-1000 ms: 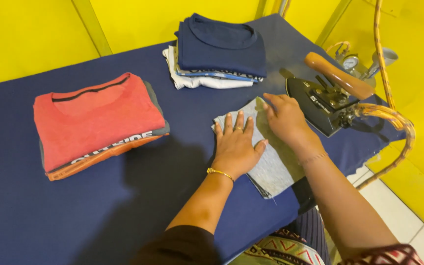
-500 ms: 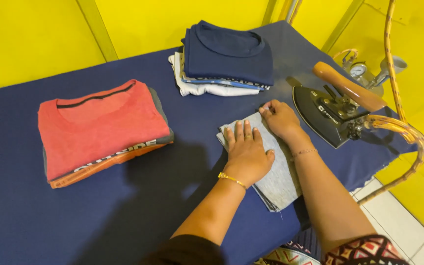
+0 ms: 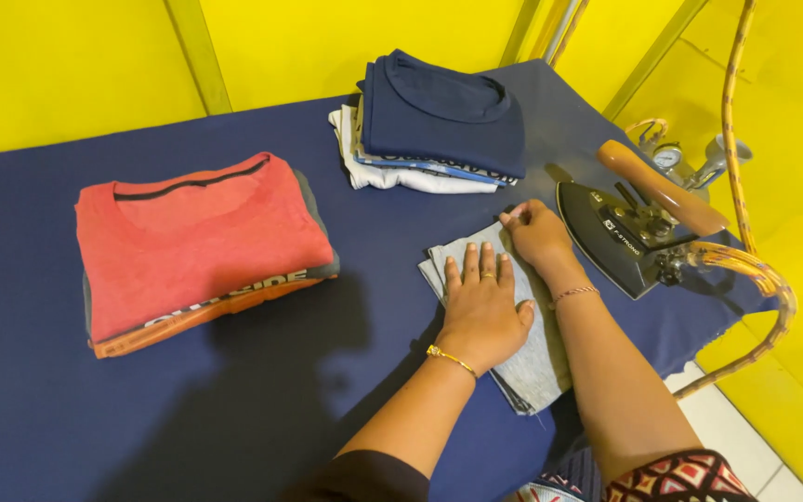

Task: Ironing various t-shirts and folding them into neat stacks on an ironing board.

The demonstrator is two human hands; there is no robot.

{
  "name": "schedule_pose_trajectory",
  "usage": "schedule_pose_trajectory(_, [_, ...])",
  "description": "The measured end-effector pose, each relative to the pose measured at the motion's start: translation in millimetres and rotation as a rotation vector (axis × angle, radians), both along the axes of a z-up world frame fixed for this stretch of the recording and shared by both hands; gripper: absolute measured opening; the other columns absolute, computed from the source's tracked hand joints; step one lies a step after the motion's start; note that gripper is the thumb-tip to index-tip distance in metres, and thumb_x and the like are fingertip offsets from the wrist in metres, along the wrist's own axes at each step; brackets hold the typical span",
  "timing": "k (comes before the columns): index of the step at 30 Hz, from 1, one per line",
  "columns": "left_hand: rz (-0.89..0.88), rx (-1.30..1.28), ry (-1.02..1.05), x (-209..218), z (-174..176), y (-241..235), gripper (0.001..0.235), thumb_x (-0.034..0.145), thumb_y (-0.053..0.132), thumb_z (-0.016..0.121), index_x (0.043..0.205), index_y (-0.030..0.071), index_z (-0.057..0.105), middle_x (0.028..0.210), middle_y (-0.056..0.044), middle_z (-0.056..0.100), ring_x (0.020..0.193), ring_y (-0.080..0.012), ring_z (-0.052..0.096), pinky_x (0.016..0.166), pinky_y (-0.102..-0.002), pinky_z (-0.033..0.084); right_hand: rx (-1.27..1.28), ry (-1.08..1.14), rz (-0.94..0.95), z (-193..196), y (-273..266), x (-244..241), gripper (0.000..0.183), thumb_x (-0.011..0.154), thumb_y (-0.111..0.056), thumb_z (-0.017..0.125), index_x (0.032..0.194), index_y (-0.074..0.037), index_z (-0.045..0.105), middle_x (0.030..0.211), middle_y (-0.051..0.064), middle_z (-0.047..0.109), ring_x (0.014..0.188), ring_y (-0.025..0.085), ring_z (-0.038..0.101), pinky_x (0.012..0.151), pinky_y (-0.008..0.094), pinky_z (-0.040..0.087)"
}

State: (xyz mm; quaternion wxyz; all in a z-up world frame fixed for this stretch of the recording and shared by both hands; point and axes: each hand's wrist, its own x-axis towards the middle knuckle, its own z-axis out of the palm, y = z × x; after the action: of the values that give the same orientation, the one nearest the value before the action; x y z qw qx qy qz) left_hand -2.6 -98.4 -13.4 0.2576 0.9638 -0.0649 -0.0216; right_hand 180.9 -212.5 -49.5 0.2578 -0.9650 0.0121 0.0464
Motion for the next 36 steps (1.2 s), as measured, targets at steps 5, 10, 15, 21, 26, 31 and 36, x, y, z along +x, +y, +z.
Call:
schedule_pose_trajectory(5, [0.000, 0.001, -0.006, -1.1, -1.1, 2.3, 0.076, 0.100, 0.045, 0.040, 0.157, -0.004, 0.031, 0.166, -0.030, 0.022, 0.157, -0.0447, 0.005, 0.122, -0.066, -0.005, -0.052, 0.012, 0.094, 9.0, -2.6, 6.2, 0.032, 0.096, -0.046, 0.065, 0.117, -0.024, 0.073, 0.118, 0.012, 0.074, 0.122, 0.033, 0.065, 0.097, 0.045, 0.053])
schedule_pose_trajectory(10, [-0.012, 0.002, 0.004, -4.0, 0.0, 2.0, 0.076, 0.100, 0.045, 0.039, 0.158, -0.003, 0.029, 0.167, -0.029, 0.020, 0.157, -0.0446, 0.004, 0.123, -0.066, -0.006, 0.030, 0.051, 0.075, 29.3, -14.0, 7.8, 0.034, 0.096, -0.039, 0.061, 0.117, -0.019, 0.078, 0.121, 0.020, 0.073, 0.123, 0.038, 0.063, 0.099, 0.045, 0.052])
schedule_pose_trajectory(15, [-0.018, -0.007, 0.022, -2.7, 0.0, 3.4, 0.076, 0.100, 0.045, 0.039, 0.158, -0.004, 0.029, 0.167, -0.029, 0.020, 0.158, -0.0451, 0.003, 0.123, -0.065, -0.007, -0.175, -0.032, 0.148, 23.0, -8.8, 16.0, 0.024, 0.091, -0.032, 0.067, 0.106, -0.019, 0.082, 0.107, 0.016, 0.078, 0.114, 0.038, 0.069, 0.093, 0.046, 0.056])
schedule_pose_trajectory(21, [-0.019, -0.039, 0.030, -1.3, -3.2, 2.8, 0.076, 0.100, 0.044, 0.040, 0.158, -0.003, 0.028, 0.168, -0.029, 0.017, 0.158, -0.0447, 0.001, 0.124, -0.065, -0.008, -0.349, -0.052, 0.101, -5.6, 0.6, 26.1, 0.027, 0.097, -0.036, 0.059, 0.116, -0.028, 0.076, 0.113, 0.007, 0.077, 0.116, 0.032, 0.069, 0.093, 0.046, 0.058])
schedule_pose_trajectory(26, [-0.011, -0.044, 0.015, -4.1, -0.5, 4.3, 0.076, 0.100, 0.044, 0.041, 0.157, -0.004, 0.030, 0.168, -0.028, 0.019, 0.158, -0.0456, 0.002, 0.124, -0.064, -0.007, -0.198, -0.391, 0.380, -13.9, -18.5, 12.6, 0.038, 0.100, -0.032, 0.066, 0.131, -0.012, 0.070, 0.129, 0.022, 0.068, 0.127, 0.040, 0.061, 0.107, 0.049, 0.049])
schedule_pose_trajectory(31, [-0.017, -0.044, 0.031, -3.0, 1.2, 3.9, 0.077, 0.098, 0.044, 0.043, 0.157, -0.003, 0.031, 0.168, -0.026, 0.021, 0.157, -0.0455, 0.004, 0.124, -0.064, -0.007, -0.162, -0.165, 0.397, 6.7, 4.1, -48.1, 0.063, 0.110, -0.052, 0.040, 0.147, -0.004, 0.057, 0.157, 0.021, 0.048, 0.151, 0.039, 0.034, 0.125, 0.050, 0.028])
schedule_pose_trajectory(36, [0.003, -0.016, 0.029, -2.9, 5.4, 5.5, 0.074, 0.098, 0.045, 0.043, 0.154, -0.004, 0.038, 0.168, -0.025, 0.022, 0.158, -0.0438, 0.006, 0.124, -0.062, -0.004, -0.313, -0.068, 0.352, -14.4, 1.5, -21.5, 0.067, 0.109, -0.064, 0.030, 0.153, -0.020, 0.052, 0.163, 0.000, 0.043, 0.157, 0.027, 0.024, 0.127, 0.048, 0.021])
